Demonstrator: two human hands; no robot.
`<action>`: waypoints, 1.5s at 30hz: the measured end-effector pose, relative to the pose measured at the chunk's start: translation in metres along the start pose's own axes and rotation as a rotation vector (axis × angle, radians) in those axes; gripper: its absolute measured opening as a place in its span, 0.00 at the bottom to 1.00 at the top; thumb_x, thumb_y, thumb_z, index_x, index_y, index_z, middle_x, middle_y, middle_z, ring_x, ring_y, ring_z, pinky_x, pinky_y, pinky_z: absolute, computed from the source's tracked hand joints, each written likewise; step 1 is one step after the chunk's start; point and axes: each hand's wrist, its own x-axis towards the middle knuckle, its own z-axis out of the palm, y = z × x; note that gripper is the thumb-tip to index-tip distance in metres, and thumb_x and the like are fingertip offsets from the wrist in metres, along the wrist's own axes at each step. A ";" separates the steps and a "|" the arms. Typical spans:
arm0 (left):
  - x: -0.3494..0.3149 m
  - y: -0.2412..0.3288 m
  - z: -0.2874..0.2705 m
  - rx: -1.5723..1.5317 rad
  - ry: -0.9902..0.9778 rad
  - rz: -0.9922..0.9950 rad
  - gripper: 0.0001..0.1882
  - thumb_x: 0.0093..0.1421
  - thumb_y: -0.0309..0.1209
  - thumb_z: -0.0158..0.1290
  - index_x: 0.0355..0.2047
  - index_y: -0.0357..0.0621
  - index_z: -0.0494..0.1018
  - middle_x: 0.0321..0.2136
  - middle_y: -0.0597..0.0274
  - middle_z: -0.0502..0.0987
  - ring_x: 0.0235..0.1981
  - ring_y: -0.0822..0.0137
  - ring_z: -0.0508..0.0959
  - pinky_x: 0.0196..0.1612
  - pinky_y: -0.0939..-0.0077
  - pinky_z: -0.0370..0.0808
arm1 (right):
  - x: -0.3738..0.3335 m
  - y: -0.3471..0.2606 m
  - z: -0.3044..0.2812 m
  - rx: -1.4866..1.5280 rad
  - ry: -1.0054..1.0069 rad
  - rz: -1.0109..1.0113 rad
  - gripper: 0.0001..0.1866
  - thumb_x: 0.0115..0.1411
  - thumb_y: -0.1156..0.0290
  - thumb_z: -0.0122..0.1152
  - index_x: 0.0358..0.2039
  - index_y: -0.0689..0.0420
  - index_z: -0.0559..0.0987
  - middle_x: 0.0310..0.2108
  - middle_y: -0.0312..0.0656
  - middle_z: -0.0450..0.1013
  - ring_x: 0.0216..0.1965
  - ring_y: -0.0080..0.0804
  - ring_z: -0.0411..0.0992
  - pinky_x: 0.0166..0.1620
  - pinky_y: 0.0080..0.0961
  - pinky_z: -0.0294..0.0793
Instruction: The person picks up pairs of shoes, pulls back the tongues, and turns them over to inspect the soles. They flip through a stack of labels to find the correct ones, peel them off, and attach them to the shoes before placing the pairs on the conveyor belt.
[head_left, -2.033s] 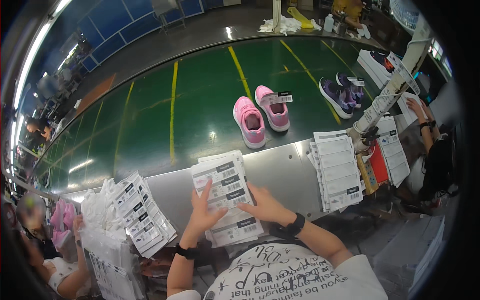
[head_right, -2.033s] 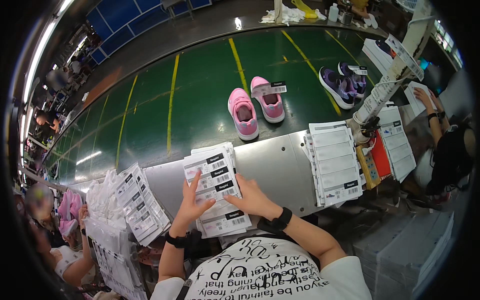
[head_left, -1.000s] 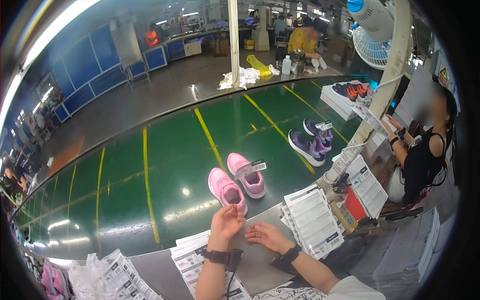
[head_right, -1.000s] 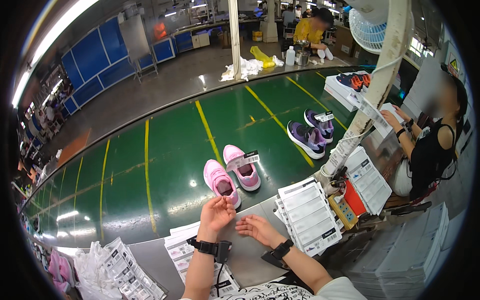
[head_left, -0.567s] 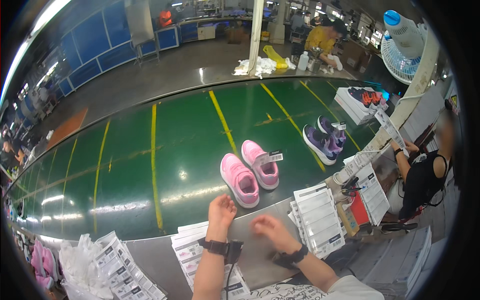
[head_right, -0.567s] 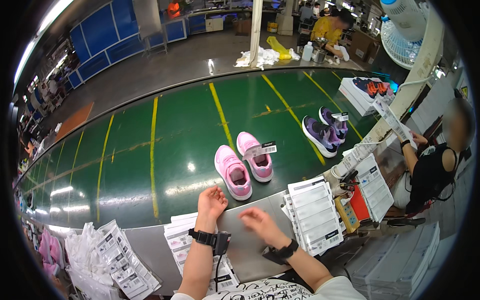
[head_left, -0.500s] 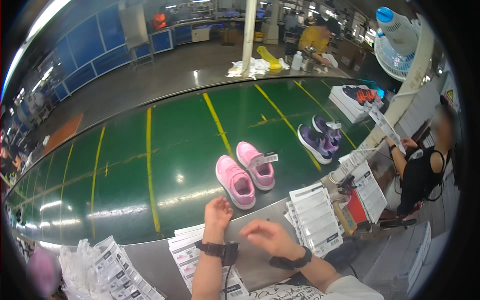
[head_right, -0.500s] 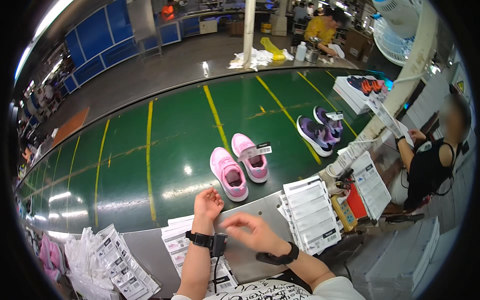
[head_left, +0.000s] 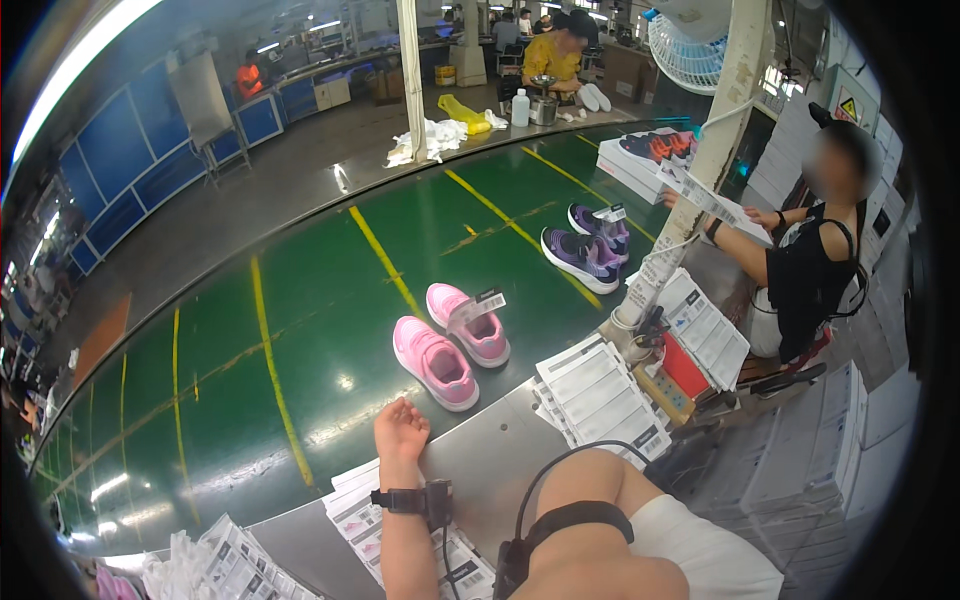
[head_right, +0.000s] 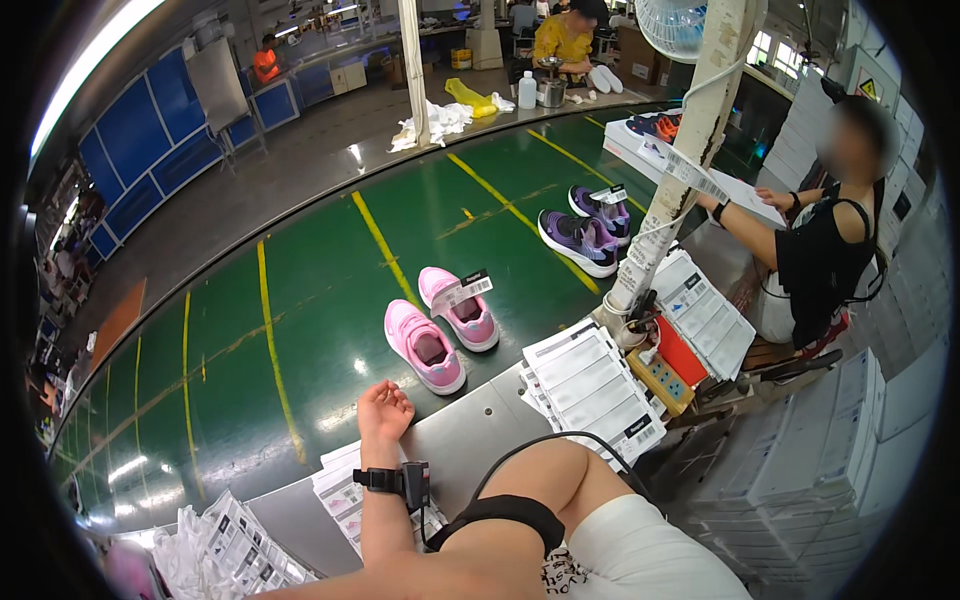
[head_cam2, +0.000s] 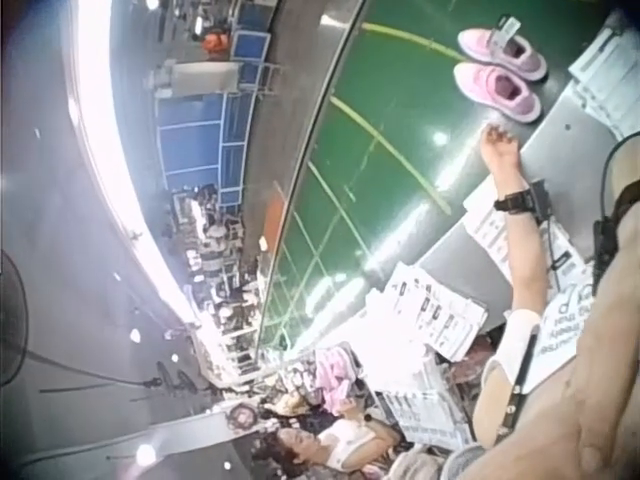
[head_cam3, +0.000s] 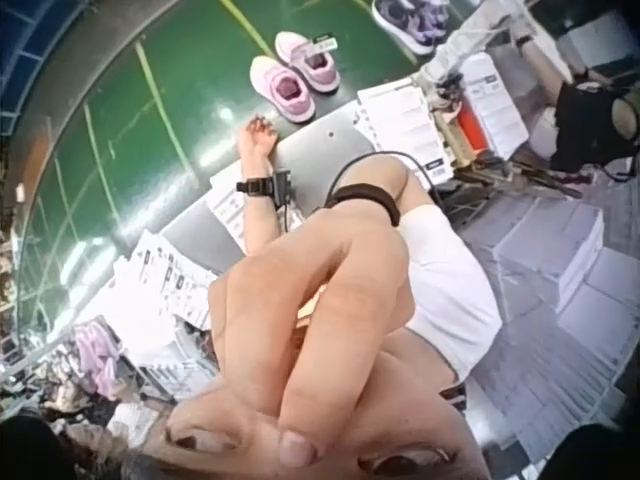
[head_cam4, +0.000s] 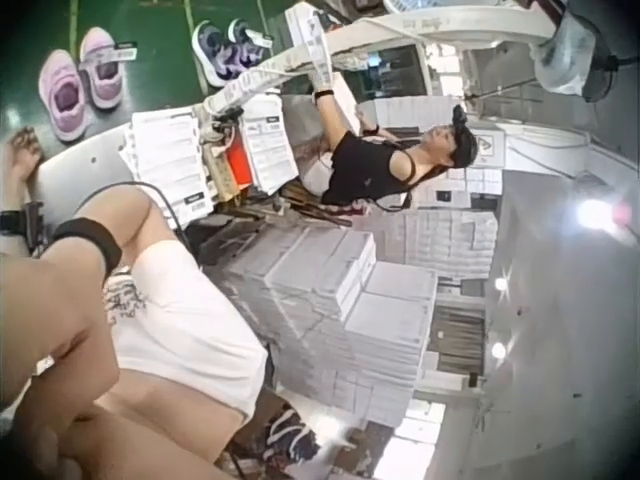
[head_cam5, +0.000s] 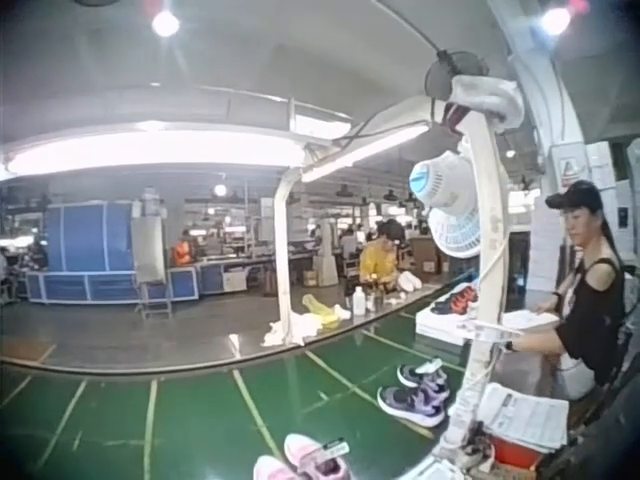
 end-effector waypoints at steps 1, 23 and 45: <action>0.000 0.000 0.001 0.000 0.003 -0.002 0.06 0.56 0.30 0.54 0.33 0.47 0.69 0.28 0.69 0.74 0.28 0.71 0.71 0.32 0.72 0.67 | 0.001 -0.001 0.000 0.013 -0.016 0.041 0.10 0.63 0.72 0.58 0.31 0.67 0.77 0.30 0.47 0.72 0.28 0.35 0.71 0.36 0.24 0.75; 0.013 0.010 -0.017 -0.027 -0.013 0.002 0.05 0.54 0.30 0.54 0.32 0.48 0.70 0.27 0.69 0.74 0.28 0.70 0.73 0.30 0.72 0.68 | 0.019 0.036 -0.026 0.105 -0.592 0.245 0.27 0.68 0.55 0.46 0.46 0.72 0.74 0.41 0.60 0.74 0.38 0.48 0.73 0.43 0.35 0.72; -0.005 -0.005 -0.001 -0.002 0.031 0.035 0.05 0.57 0.29 0.53 0.31 0.43 0.71 0.28 0.62 0.74 0.29 0.65 0.73 0.35 0.70 0.72 | -0.121 -0.042 -0.362 0.144 0.860 0.905 0.26 0.70 0.51 0.37 0.50 0.62 0.70 0.49 0.54 0.71 0.52 0.48 0.69 0.58 0.47 0.65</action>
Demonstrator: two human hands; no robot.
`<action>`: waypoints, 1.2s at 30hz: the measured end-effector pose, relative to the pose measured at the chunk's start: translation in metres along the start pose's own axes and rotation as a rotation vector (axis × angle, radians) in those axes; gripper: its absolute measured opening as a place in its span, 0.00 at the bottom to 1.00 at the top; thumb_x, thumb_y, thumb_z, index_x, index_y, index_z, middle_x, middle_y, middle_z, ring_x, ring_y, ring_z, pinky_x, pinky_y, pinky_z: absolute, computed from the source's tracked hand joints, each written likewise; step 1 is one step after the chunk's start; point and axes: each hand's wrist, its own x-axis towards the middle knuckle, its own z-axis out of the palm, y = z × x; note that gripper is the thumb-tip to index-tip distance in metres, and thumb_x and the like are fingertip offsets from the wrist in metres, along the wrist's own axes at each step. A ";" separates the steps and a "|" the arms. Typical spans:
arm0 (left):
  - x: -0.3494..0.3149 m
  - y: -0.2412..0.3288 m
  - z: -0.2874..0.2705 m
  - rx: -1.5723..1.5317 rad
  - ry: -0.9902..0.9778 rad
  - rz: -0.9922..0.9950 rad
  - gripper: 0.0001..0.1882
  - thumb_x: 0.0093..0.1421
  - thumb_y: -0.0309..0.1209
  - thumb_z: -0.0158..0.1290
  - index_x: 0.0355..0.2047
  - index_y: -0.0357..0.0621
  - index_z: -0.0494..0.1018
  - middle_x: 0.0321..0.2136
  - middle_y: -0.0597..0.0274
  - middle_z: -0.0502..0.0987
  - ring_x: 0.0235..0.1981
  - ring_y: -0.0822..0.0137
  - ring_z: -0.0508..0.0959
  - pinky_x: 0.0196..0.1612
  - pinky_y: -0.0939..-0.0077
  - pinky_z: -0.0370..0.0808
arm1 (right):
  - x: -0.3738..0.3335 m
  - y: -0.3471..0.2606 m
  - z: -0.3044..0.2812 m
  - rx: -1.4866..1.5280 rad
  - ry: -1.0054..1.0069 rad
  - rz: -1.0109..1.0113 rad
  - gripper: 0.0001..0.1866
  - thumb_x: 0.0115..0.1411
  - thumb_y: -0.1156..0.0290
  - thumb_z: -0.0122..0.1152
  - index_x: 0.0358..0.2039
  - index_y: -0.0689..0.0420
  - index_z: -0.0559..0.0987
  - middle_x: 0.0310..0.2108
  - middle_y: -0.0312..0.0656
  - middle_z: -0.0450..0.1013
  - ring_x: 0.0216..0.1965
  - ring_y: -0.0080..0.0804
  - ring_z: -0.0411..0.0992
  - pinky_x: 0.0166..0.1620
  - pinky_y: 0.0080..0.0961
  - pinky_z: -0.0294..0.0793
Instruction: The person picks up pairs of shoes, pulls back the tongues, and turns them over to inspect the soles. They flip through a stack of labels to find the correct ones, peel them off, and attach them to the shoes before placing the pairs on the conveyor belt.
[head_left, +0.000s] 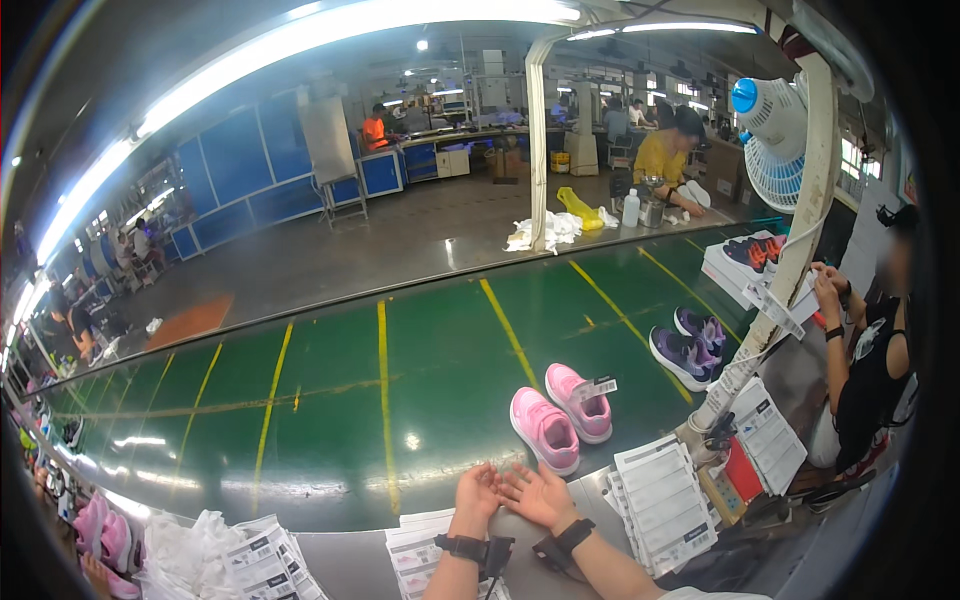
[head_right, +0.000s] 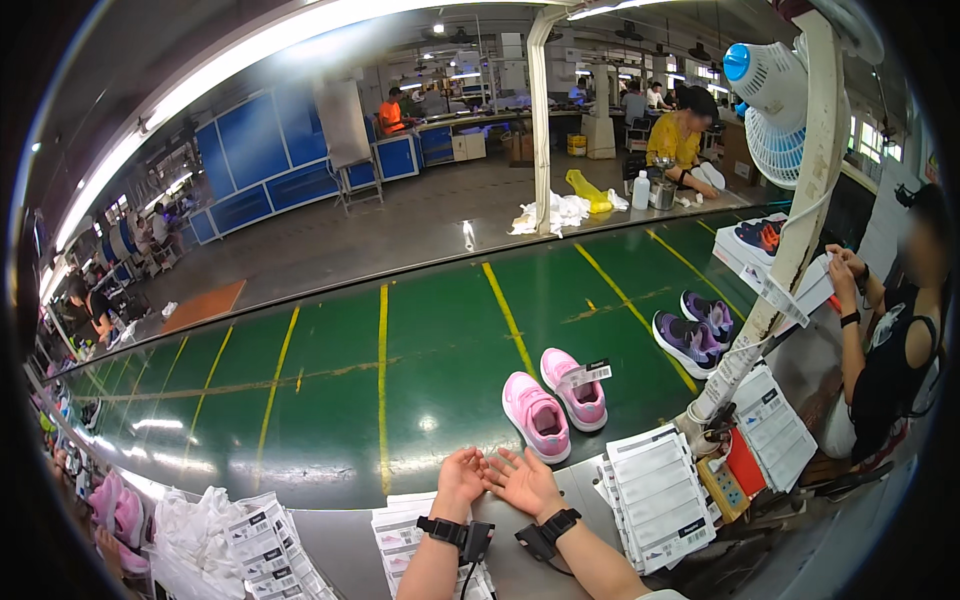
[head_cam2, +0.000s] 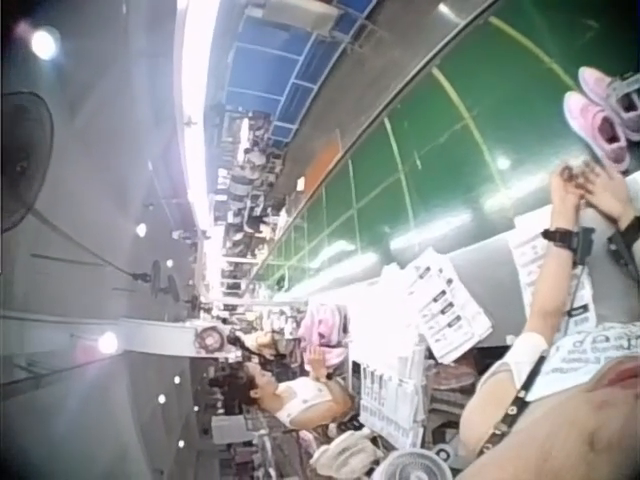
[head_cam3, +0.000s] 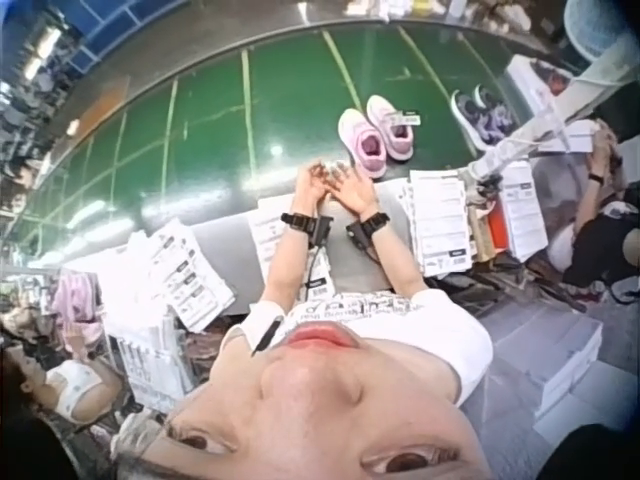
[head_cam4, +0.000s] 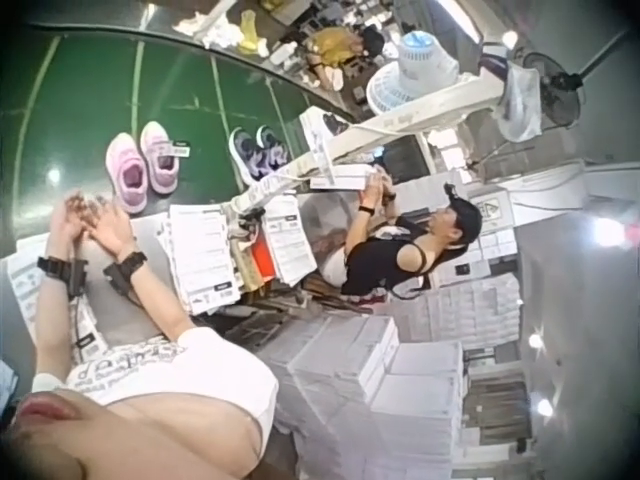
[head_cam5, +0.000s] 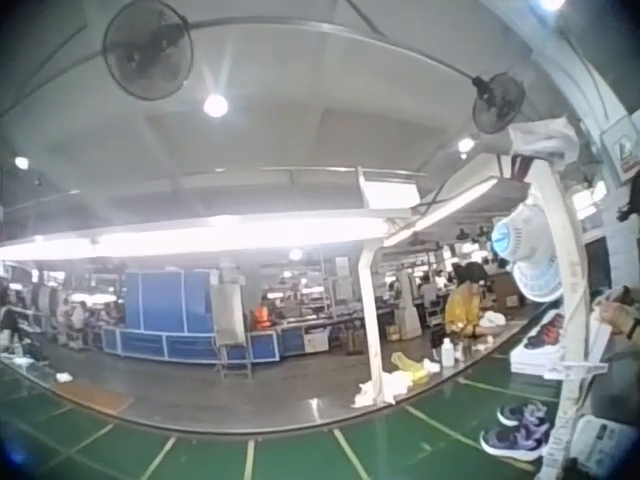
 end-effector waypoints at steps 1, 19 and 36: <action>0.000 0.001 0.000 0.021 -0.003 0.009 0.06 0.57 0.30 0.53 0.33 0.43 0.70 0.28 0.63 0.73 0.30 0.67 0.73 0.35 0.70 0.72 | 0.004 -0.001 -0.002 0.005 -0.002 0.000 0.26 0.70 0.51 0.37 0.50 0.62 0.70 0.49 0.54 0.71 0.52 0.48 0.69 0.58 0.47 0.65; -0.001 0.004 -0.006 0.110 0.005 -0.043 0.07 0.58 0.32 0.51 0.33 0.42 0.71 0.30 0.62 0.77 0.31 0.62 0.74 0.36 0.65 0.69 | 0.009 -0.006 -0.014 0.030 -0.174 0.166 0.22 0.69 0.54 0.42 0.50 0.61 0.70 0.47 0.49 0.73 0.49 0.45 0.71 0.55 0.43 0.67; -0.010 0.001 0.005 0.212 -0.086 -0.047 0.09 0.59 0.31 0.52 0.35 0.38 0.71 0.34 0.59 0.77 0.34 0.64 0.75 0.35 0.69 0.73 | 0.007 -0.005 -0.002 -0.069 -0.070 0.074 0.26 0.68 0.54 0.42 0.55 0.64 0.67 0.53 0.53 0.68 0.56 0.49 0.66 0.59 0.46 0.63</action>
